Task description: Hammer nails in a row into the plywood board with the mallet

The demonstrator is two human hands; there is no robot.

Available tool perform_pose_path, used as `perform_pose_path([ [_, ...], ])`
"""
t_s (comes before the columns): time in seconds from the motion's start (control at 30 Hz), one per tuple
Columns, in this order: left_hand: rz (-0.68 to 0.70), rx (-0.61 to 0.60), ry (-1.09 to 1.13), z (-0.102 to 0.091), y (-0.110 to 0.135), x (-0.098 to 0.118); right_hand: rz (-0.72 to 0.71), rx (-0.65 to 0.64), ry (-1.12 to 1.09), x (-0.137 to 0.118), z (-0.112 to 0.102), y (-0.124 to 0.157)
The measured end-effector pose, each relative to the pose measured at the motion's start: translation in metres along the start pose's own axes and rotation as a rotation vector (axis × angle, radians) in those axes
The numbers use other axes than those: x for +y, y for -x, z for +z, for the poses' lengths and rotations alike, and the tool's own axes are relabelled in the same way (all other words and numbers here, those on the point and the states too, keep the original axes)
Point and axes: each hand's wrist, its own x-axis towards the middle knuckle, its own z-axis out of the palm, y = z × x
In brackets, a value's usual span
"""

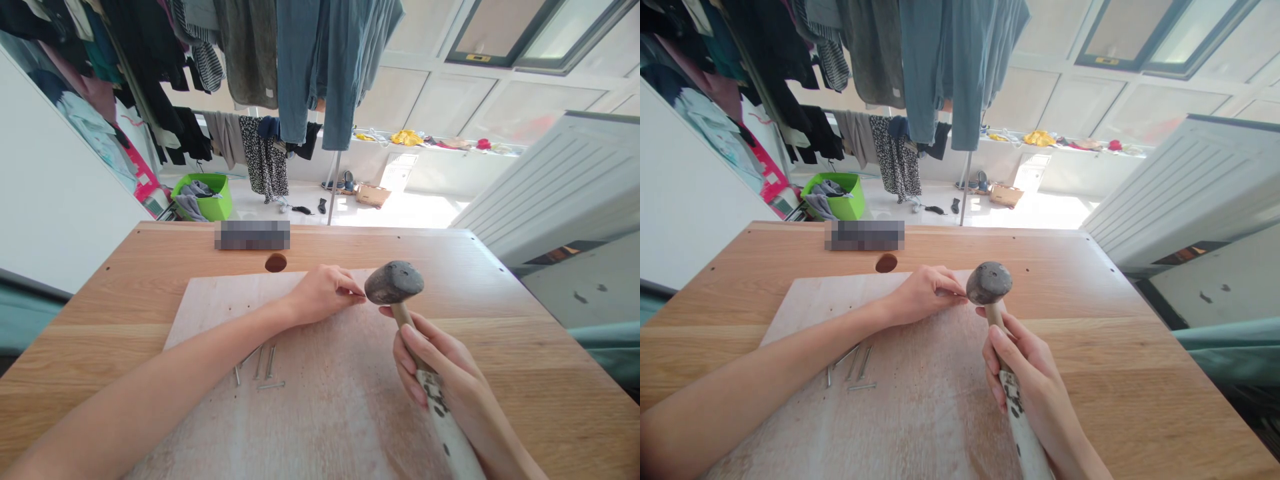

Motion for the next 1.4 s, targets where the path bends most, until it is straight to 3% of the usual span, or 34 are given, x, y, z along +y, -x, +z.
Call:
perform_pose_path([
  [1.4,0.006,-0.003,-0.012,-0.001,-0.001,0.001,0.039,-0.091,0.006,-0.008,-0.010,-0.001],
])
